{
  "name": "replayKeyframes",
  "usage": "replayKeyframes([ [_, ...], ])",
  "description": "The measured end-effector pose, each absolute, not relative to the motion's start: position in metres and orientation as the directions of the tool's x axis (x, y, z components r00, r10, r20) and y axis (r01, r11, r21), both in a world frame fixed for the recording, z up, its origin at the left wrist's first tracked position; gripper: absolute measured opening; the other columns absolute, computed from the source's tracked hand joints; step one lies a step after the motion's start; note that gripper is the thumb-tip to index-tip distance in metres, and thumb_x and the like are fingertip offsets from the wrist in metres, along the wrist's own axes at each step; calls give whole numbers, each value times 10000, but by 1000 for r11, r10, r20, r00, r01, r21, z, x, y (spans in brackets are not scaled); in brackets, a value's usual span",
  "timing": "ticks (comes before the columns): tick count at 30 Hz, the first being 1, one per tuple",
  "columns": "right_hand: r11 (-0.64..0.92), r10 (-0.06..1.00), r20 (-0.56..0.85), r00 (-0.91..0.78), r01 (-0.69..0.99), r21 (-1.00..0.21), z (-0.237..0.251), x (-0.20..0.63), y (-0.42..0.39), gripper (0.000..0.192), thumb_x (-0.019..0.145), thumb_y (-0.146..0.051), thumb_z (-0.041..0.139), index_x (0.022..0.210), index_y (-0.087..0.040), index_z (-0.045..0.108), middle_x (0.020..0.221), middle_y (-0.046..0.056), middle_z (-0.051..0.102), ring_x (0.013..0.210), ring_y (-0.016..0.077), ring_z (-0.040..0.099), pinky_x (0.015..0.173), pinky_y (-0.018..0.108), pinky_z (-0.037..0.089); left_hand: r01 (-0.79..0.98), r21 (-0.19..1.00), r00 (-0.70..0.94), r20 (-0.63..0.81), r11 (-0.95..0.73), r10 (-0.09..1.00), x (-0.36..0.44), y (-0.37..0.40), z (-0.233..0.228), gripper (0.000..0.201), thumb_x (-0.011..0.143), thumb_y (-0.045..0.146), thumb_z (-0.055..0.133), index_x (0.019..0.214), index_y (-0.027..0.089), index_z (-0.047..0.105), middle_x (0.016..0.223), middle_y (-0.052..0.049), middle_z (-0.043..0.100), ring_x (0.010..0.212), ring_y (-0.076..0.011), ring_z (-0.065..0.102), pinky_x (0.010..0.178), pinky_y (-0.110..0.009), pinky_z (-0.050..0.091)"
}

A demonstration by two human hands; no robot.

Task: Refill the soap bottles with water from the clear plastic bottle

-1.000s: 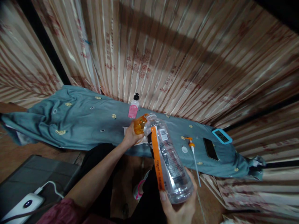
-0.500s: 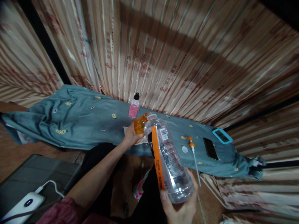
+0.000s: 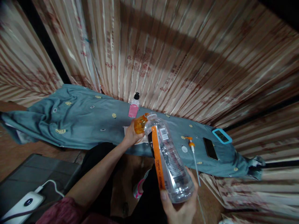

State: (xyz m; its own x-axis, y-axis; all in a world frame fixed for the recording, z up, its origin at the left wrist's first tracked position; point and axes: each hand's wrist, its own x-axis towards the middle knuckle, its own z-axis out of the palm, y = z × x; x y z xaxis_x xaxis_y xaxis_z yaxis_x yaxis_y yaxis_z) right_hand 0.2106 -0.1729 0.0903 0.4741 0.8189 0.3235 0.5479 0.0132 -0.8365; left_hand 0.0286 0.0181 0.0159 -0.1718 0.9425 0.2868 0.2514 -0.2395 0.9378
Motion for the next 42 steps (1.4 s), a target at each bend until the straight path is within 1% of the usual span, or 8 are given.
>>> replayKeyframes([
  [5, 16, 817, 341, 465, 573, -819, 92, 210, -173, 921, 723, -704, 701, 1374, -79, 518, 1244, 188, 628, 1118, 344, 622, 947, 435, 469, 258, 931, -182, 311, -260, 933, 30, 19, 15, 617, 652, 217, 783, 1210, 193, 522, 1141, -91, 734, 1034, -276, 732, 916, -424, 589],
  [10, 13, 821, 330, 466, 563, -826, 92, 211, -172, 937, 707, -717, 704, 1375, -90, 508, 1256, 190, 606, 1137, 352, 602, 965, 454, 455, 271, 932, -184, 296, -241, 937, 30, 19, 13, 619, 663, 232, 792, 1217, 187, 521, 1163, -110, 729, 1067, -292, 726, 930, -439, 585],
  [14, 10, 820, 337, 463, 576, -817, 93, 211, -173, 912, 717, -720, 695, 1369, -109, 514, 1242, 179, 630, 1119, 347, 619, 946, 453, 472, 247, 933, -182, 311, -263, 933, 30, 20, 12, 628, 657, 217, 799, 1219, 195, 518, 1156, -98, 732, 1048, -277, 733, 933, -428, 587],
  [23, 0, 814, 318, 486, 548, -836, 93, 208, -173, 963, 696, -735, 707, 1365, -66, 522, 1247, 204, 636, 1129, 352, 622, 968, 459, 468, 262, 929, -180, 314, -262, 932, 30, 20, 14, 611, 663, 219, 784, 1215, 190, 524, 1147, -102, 729, 1053, -284, 727, 939, -435, 583],
  [28, -3, 816, 318, 482, 554, -832, 92, 209, -173, 927, 718, -717, 698, 1373, -84, 527, 1279, 200, 636, 1167, 358, 616, 987, 465, 460, 258, 933, -178, 301, -251, 937, 30, 19, 15, 600, 672, 239, 785, 1214, 197, 531, 1148, -99, 732, 1064, -293, 724, 945, -448, 582],
  [32, -11, 818, 297, 492, 530, -848, 91, 210, -173, 954, 696, -719, 712, 1384, -87, 516, 1286, 206, 622, 1181, 372, 599, 1004, 484, 441, 233, 936, -175, 306, -263, 936, 30, 19, 15, 624, 668, 251, 792, 1229, 195, 524, 1153, -96, 733, 1044, -284, 731, 932, -436, 589],
  [37, -17, 815, 284, 505, 512, -859, 89, 209, -173, 969, 683, -713, 719, 1380, -76, 505, 1313, 222, 600, 1221, 387, 570, 1042, 496, 409, 251, 934, -190, 307, -256, 933, 30, 19, 15, 612, 667, 248, 796, 1217, 194, 532, 1154, -103, 733, 1068, -292, 725, 949, -445, 583],
  [42, -20, 818, 257, 515, 471, -882, 91, 207, -173, 978, 670, -708, 731, 1382, -81, 495, 1308, 217, 600, 1204, 385, 580, 1033, 497, 417, 238, 934, -188, 314, -267, 931, 30, 19, 15, 623, 662, 243, 799, 1220, 192, 526, 1159, -99, 728, 1071, -287, 724, 957, -441, 579],
])
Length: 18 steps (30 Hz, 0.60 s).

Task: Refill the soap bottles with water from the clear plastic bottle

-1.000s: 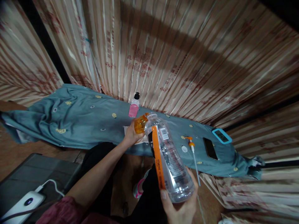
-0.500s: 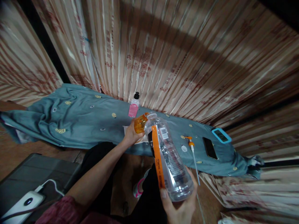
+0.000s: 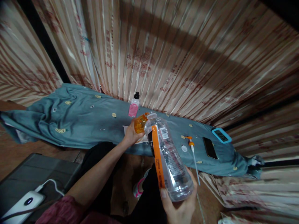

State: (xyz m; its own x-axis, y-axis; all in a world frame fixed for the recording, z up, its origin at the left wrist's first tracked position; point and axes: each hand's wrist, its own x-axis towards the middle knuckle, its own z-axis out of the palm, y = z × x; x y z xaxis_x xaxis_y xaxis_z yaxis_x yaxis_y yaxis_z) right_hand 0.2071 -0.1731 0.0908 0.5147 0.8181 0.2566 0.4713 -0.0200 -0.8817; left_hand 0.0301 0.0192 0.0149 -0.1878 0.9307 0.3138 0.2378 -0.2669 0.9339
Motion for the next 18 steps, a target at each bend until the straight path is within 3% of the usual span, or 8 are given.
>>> replayKeyframes([
  [7, -23, 812, 297, 502, 536, -844, 92, 207, -173, 971, 689, -730, 707, 1363, -57, 519, 1282, 221, 619, 1187, 375, 588, 1011, 476, 431, 239, 932, -179, 317, -271, 931, 30, 19, 15, 607, 654, 201, 787, 1203, 192, 530, 1148, -95, 728, 1056, -291, 728, 928, -426, 589],
  [18, -22, 813, 273, 514, 496, -868, 92, 207, -174, 987, 665, -731, 726, 1371, -76, 506, 1300, 215, 607, 1198, 376, 577, 1035, 493, 415, 249, 929, -177, 323, -275, 930, 30, 21, 12, 621, 649, 214, 789, 1207, 179, 520, 1152, -108, 726, 1053, -292, 729, 937, -439, 588],
])
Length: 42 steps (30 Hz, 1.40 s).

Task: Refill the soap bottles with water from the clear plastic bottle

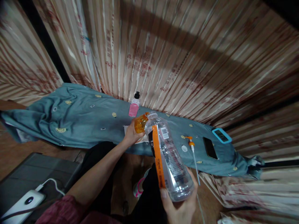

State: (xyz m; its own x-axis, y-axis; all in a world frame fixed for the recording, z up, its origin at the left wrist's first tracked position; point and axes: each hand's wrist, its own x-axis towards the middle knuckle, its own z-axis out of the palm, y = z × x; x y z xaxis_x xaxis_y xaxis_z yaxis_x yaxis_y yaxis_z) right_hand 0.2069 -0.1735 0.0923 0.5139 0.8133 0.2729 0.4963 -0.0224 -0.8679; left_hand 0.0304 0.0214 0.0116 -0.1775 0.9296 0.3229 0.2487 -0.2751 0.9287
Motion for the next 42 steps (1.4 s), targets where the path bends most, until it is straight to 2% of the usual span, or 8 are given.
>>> replayKeyframes([
  [11, -14, 820, 269, 505, 489, -872, 89, 209, -173, 948, 686, -683, 729, 1387, -92, 488, 1313, 214, 595, 1212, 385, 570, 1037, 505, 409, 236, 925, -187, 345, -299, 920, 31, 23, 8, 609, 656, 229, 795, 1199, 182, 524, 1151, -109, 731, 1039, -286, 736, 920, -428, 596],
  [20, -29, 815, 277, 509, 513, -858, 95, 205, -174, 1020, 667, -751, 712, 1390, -66, 496, 1278, 218, 602, 1177, 378, 583, 1005, 475, 417, 248, 920, -193, 355, -304, 915, 32, 24, 8, 606, 656, 222, 798, 1194, 188, 520, 1134, -106, 734, 1035, -292, 736, 919, -440, 595],
  [37, -18, 816, 282, 504, 511, -859, 92, 208, -174, 970, 683, -708, 722, 1384, -74, 506, 1301, 217, 603, 1194, 376, 574, 1030, 499, 412, 254, 919, -181, 351, -301, 919, 32, 23, 8, 616, 664, 237, 784, 1211, 174, 508, 1162, -115, 719, 1059, -287, 727, 927, -426, 588],
  [42, -6, 811, 303, 500, 526, -850, 91, 208, -174, 919, 708, -695, 711, 1370, -87, 518, 1282, 199, 617, 1177, 352, 588, 1016, 472, 430, 256, 919, -182, 350, -300, 919, 31, 22, 10, 611, 656, 223, 790, 1204, 187, 523, 1148, -94, 729, 1050, -279, 731, 918, -412, 594],
])
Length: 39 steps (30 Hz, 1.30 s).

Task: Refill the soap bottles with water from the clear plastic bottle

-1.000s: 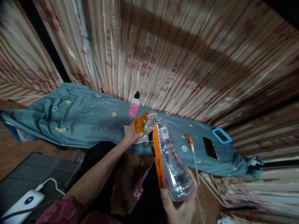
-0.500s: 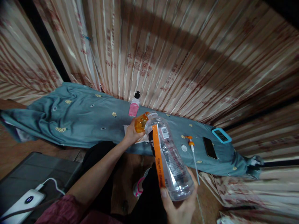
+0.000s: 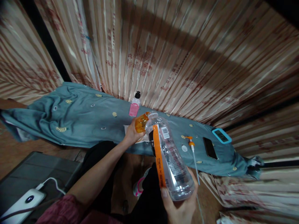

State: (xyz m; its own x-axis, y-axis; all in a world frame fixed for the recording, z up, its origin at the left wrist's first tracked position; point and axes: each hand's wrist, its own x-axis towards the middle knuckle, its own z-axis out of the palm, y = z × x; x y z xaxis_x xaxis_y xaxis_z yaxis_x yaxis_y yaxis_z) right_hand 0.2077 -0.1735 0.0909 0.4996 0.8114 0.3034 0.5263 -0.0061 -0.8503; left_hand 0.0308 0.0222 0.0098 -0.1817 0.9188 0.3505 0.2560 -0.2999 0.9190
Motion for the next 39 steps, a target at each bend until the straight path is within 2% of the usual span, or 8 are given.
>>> replayKeyframes([
  [9, 10, 819, 306, 485, 521, -853, 87, 212, -174, 884, 705, -658, 736, 1367, -116, 518, 1277, 184, 614, 1159, 346, 589, 1010, 472, 428, 234, 917, -184, 368, -323, 911, 31, 22, 10, 610, 660, 204, 796, 1210, 192, 532, 1143, -82, 731, 1048, -262, 729, 933, -409, 589],
  [23, -12, 814, 300, 497, 532, -847, 90, 210, -174, 1005, 656, -717, 742, 1379, -58, 512, 1279, 214, 611, 1166, 368, 591, 997, 469, 432, 256, 916, -189, 361, -309, 913, 32, 24, 6, 632, 665, 212, 802, 1223, 183, 509, 1154, -89, 722, 1049, -263, 730, 930, -413, 592],
  [26, -11, 823, 288, 490, 521, -854, 88, 211, -175, 985, 659, -699, 751, 1396, -95, 504, 1286, 196, 609, 1164, 365, 589, 994, 475, 430, 258, 919, -201, 354, -299, 914, 33, 24, 6, 638, 659, 197, 800, 1225, 189, 504, 1166, -86, 722, 1057, -262, 727, 933, -413, 591],
  [32, 2, 817, 336, 469, 580, -815, 89, 212, -175, 945, 679, -710, 732, 1365, -91, 538, 1242, 186, 639, 1115, 348, 624, 954, 443, 458, 231, 921, -202, 360, -313, 911, 34, 25, 5, 655, 652, 201, 805, 1231, 205, 499, 1163, -77, 725, 1048, -260, 730, 931, -417, 595],
  [39, -9, 812, 324, 486, 565, -825, 91, 210, -174, 969, 667, -740, 727, 1357, -86, 543, 1242, 186, 643, 1125, 349, 623, 954, 441, 458, 245, 922, -201, 352, -301, 914, 33, 25, 5, 645, 655, 215, 806, 1222, 193, 499, 1143, -86, 725, 1039, -273, 730, 921, -426, 595],
])
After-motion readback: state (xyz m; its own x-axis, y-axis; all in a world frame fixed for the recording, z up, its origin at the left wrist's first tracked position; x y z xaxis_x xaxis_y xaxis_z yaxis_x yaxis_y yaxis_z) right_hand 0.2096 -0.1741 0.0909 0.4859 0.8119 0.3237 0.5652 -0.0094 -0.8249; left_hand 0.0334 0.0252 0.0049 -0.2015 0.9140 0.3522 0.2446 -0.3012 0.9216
